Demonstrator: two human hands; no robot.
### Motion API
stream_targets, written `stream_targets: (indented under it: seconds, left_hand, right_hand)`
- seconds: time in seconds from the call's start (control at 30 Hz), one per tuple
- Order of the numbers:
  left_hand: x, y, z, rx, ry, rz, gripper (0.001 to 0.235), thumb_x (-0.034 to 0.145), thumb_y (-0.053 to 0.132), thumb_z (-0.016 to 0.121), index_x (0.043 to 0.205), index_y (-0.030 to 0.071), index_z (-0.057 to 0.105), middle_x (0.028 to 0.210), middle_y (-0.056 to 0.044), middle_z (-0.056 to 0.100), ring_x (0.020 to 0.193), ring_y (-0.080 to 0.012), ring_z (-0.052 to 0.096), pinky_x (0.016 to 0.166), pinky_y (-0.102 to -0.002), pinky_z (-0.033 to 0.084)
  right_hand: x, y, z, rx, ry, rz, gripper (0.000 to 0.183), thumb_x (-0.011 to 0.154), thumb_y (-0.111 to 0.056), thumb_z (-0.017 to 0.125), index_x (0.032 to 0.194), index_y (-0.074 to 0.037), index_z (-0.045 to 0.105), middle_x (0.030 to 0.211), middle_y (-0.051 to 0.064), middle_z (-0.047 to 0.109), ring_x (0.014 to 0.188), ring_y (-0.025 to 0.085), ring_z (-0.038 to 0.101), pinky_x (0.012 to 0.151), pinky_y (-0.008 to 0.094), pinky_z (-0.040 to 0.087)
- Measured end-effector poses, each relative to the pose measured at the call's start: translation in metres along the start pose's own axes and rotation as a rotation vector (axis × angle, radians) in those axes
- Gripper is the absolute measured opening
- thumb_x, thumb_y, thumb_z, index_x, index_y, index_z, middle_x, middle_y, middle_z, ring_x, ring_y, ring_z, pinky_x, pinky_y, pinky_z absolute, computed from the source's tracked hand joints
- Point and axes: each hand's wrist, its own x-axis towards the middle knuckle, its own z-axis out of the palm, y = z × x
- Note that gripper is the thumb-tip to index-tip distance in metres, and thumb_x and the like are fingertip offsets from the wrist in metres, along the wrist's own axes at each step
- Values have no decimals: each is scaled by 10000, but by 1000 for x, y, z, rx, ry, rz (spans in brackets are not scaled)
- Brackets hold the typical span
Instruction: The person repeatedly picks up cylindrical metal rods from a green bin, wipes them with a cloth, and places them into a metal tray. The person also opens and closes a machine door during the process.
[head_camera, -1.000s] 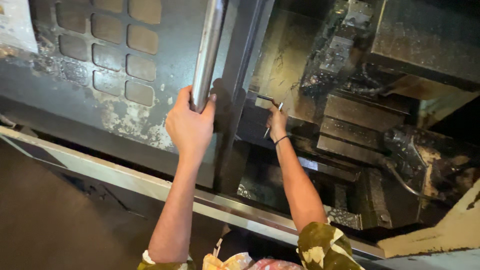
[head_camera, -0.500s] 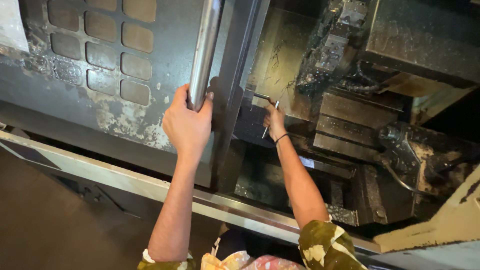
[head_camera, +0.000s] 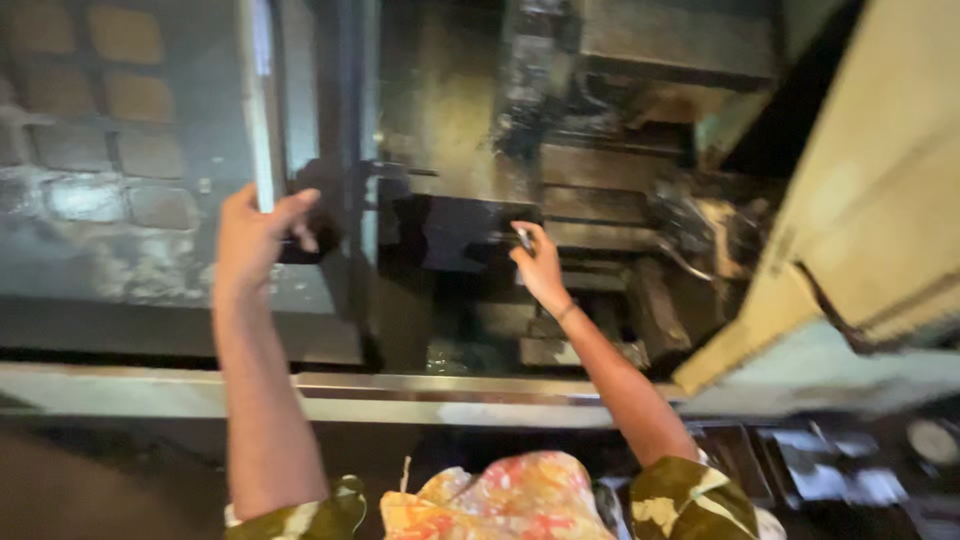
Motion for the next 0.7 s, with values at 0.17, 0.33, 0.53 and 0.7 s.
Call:
stream_targets:
  seconds: [0.17, 0.33, 0.53, 0.7]
  left_hand:
    - [-12, -1, 36, 3, 30, 34, 184, 940, 112, 776, 903, 43, 609, 695, -24, 572, 553, -147, 576, 527, -302, 467]
    - [-27, -10, 104, -52, 7, 27, 183, 963, 85, 772, 903, 29, 608, 714, -41, 591, 565, -143, 587, 529, -316, 507]
    - [-55, -15, 235, -50, -31, 35, 237, 943, 175, 821, 931, 37, 629, 671, -20, 602, 521, -110, 586, 478, -286, 505]
    - [-85, -7, 344, -36, -125, 9, 301, 924, 281, 807, 914, 37, 631, 621, -1, 597, 505, -100, 589, 459, -281, 491]
  right_hand:
    - [-104, -94, -156, -61, 137, 95, 446, 861, 81, 615, 1276, -79, 658, 854, -18, 553, 708, 48, 464, 606, 229, 405]
    - [-200, -164, -269, -79, 570, -27, 387, 949, 46, 529, 1308, -49, 638, 781, -63, 503, 637, 17, 408, 557, 173, 318]
    - [-232, -202, -363, -250, 928, -149, 392, 950, 57, 517, 1313, -39, 628, 844, -46, 555, 642, 16, 410, 550, 187, 296]
    - [-221, -199, -393, -509, 819, -165, 435, 947, 73, 549, 1365, -17, 622, 968, -36, 622, 742, 13, 493, 623, 197, 373]
